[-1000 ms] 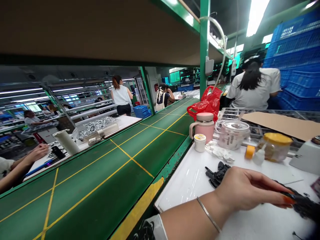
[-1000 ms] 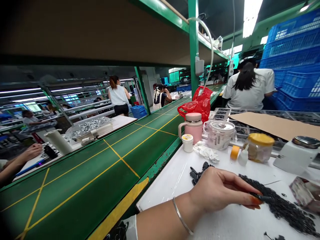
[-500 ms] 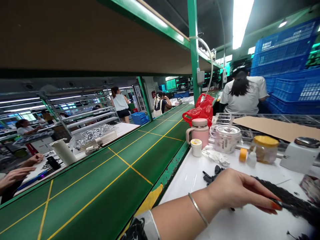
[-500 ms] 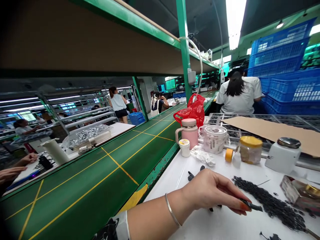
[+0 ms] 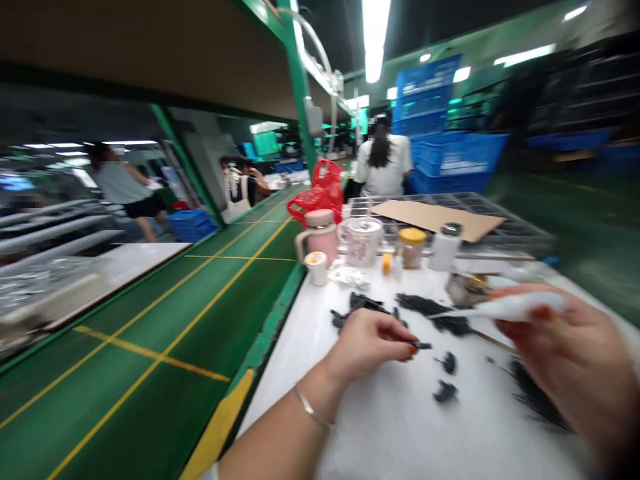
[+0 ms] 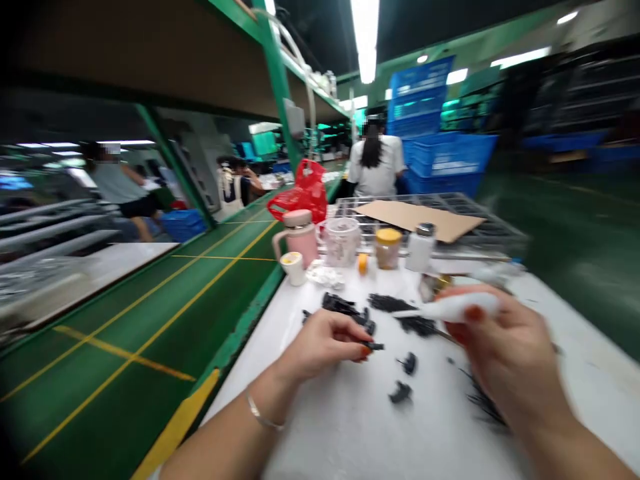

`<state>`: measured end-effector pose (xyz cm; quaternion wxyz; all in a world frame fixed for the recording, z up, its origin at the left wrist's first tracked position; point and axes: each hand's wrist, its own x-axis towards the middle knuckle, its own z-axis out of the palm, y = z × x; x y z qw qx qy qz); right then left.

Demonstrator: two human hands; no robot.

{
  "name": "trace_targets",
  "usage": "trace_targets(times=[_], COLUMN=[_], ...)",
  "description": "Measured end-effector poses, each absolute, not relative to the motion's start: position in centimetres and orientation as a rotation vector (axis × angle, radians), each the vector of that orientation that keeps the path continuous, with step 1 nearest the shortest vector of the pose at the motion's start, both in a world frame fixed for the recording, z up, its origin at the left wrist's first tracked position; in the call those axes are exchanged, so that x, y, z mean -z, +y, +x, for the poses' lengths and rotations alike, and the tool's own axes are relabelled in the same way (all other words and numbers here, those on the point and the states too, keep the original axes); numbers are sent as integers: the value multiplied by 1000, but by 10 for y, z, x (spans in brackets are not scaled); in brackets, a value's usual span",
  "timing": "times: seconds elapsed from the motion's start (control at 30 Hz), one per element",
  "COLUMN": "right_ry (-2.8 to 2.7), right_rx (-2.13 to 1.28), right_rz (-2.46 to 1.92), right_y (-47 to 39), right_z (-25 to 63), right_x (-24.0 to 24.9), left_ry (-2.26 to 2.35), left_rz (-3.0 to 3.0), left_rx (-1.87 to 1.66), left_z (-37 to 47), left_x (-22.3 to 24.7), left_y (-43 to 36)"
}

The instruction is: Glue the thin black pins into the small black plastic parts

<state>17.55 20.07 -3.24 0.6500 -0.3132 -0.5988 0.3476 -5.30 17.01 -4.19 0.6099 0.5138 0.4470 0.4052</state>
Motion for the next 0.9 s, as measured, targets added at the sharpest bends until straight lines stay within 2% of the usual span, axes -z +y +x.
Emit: trace_targets(times=[0.13, 0.5, 0.9], right_ry=[-1308, -1501, -1532], right_rx=[-987, -809, -762], right_rz=[-752, -851, -872], right_y=[200, 192, 190], right_z=[179, 174, 167], right_x=[30, 34, 35], left_ry=[1052, 1106, 1142], left_rz=[1244, 1314, 1313], left_rx=[-876, -861, -836], left_z=[-51, -54, -53], left_x=[38, 36, 31], left_y=[169, 170, 168])
